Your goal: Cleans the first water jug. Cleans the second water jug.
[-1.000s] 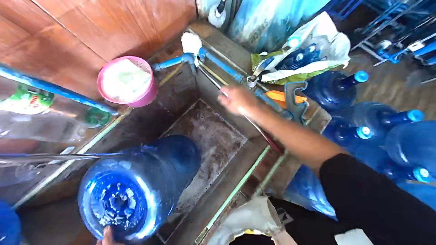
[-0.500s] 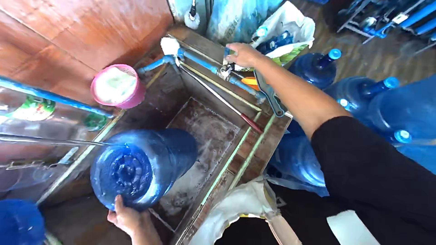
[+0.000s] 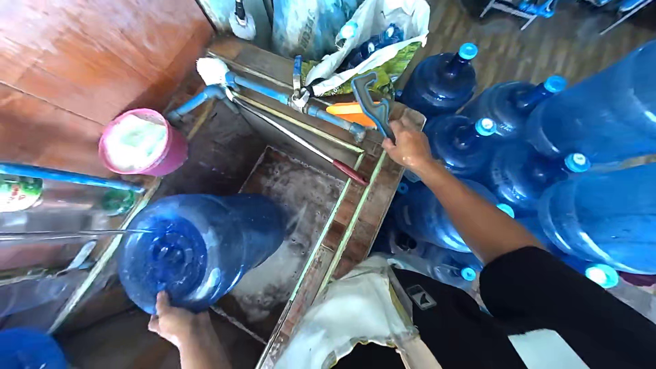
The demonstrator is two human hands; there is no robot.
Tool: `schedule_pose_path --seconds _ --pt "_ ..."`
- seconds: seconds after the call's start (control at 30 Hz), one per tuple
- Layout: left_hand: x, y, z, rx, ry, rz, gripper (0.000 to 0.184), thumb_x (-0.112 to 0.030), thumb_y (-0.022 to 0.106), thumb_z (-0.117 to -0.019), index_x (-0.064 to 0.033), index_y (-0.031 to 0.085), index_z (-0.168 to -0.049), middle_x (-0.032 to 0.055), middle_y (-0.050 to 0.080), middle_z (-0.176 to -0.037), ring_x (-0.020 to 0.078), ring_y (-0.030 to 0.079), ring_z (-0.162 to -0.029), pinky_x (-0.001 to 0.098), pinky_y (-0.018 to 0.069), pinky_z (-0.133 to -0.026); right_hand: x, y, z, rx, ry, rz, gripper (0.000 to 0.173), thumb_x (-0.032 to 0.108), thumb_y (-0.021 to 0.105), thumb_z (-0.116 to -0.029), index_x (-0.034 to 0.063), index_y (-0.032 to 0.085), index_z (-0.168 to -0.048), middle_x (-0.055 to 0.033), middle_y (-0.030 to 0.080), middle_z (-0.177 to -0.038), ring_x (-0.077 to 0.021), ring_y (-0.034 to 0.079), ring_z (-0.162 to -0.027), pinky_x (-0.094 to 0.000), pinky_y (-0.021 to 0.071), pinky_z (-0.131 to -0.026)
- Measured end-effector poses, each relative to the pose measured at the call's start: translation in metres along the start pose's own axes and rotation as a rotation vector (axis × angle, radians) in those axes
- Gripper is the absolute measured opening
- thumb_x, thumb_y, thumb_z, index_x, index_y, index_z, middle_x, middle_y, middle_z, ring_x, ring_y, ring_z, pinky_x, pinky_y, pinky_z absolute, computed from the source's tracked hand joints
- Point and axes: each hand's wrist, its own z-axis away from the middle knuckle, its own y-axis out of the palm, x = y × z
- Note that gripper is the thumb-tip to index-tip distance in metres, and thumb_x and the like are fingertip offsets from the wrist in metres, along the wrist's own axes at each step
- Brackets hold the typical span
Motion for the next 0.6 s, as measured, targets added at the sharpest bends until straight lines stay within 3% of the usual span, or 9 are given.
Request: schedule_pose_path --seconds 0.17,0.23,0.3,0.37,0.47,0.53,0.6 --pt "0.001 -0.007 0.001 -0.013 -0.042 -0.012 0.048 -0.029 0.047 -0.1082 -0.0029 0.039 -0.148 0.0152 0.056 -0.133 0.0186 0.061 -0.115 0.041 0.0536 -0.096 -0.003 -0.023 0.089 0.016 -0.04 0.016 0.033 0.017 0.067 -0.0963 -0.006 0.067 -0.12 -0.0284 0.063 -0.121 -0.0463 0.065 -0.108 -0.0658 0.0514 -0.086" --pt "0.001 -0.006 0.002 -0.022 -0.047 -0.006 0.049 -0.029 0.047 -0.1081 -0.0032 0.038 -0.148 0.0148 0.056 -0.133 0.018 0.061 -0.114 0.0406 0.0541 -0.095 0.002 -0.016 0.113 0.186 0.058 0.014 0.036 0.021 0.067 -0.0971 -0.0065 0.066 -0.12 -0.0276 0.064 -0.122 -0.0449 0.065 -0.108 -0.0639 0.0512 -0.09" --pt "0.001 -0.005 0.005 -0.029 -0.052 0.009 0.05 -0.029 0.047 -0.1082 -0.003 0.036 -0.149 0.0152 0.055 -0.135 0.0181 0.061 -0.115 0.0402 0.0536 -0.096 0.007 -0.005 0.116 0.362 0.162 0.038 0.04 0.025 0.061 -0.1013 -0.0062 0.064 -0.125 -0.027 0.062 -0.13 -0.0437 0.062 -0.117 -0.0612 0.0472 -0.098" --pt "-0.002 -0.002 0.007 -0.041 -0.054 0.014 0.051 -0.028 0.048 -0.108 -0.0031 0.036 -0.151 0.0165 0.055 -0.136 0.0195 0.061 -0.117 0.0409 0.0533 -0.097 0.011 0.004 0.106 0.423 0.186 0.058 0.045 0.029 0.056 -0.1048 -0.0055 0.06 -0.132 -0.027 0.058 -0.137 -0.0434 0.059 -0.124 -0.0603 0.0453 -0.102" --pt "-0.006 0.003 0.008 -0.037 -0.043 -0.008 0.051 -0.026 0.051 -0.1069 -0.001 0.037 -0.149 0.0178 0.057 -0.133 0.0196 0.062 -0.113 0.0399 0.0542 -0.095 0.014 0.004 0.084 0.259 0.113 0.025 0.055 0.039 0.058 -0.1051 -0.0049 0.056 -0.138 -0.0309 0.053 -0.141 -0.0486 0.06 -0.121 -0.0649 0.0478 -0.099" --pt "-0.008 0.007 0.012 -0.042 -0.046 -0.009 0.053 -0.024 0.054 -0.1057 0.0011 0.038 -0.149 0.0201 0.058 -0.132 0.0211 0.063 -0.111 0.0396 0.0551 -0.094 0.017 -0.003 0.055 0.068 -0.023 0.007 0.048 0.031 0.057 -0.1064 -0.0041 0.057 -0.139 -0.0326 0.052 -0.14 -0.0519 0.061 -0.117 -0.0687 0.0494 -0.094" --pt "-0.012 0.011 0.017 -0.052 -0.053 0.004 0.061 -0.022 0.057 -0.1048 0.003 0.029 -0.153 0.0239 0.055 -0.136 0.0238 0.063 -0.114 0.0394 0.055 -0.096 0.03 -0.011 0.008 -0.026 -0.164 0.057 0.044 0.016 0.055 -0.105 -0.0001 0.052 -0.146 -0.0306 0.048 -0.148 -0.0527 0.056 -0.125 -0.0709 0.047 -0.097"
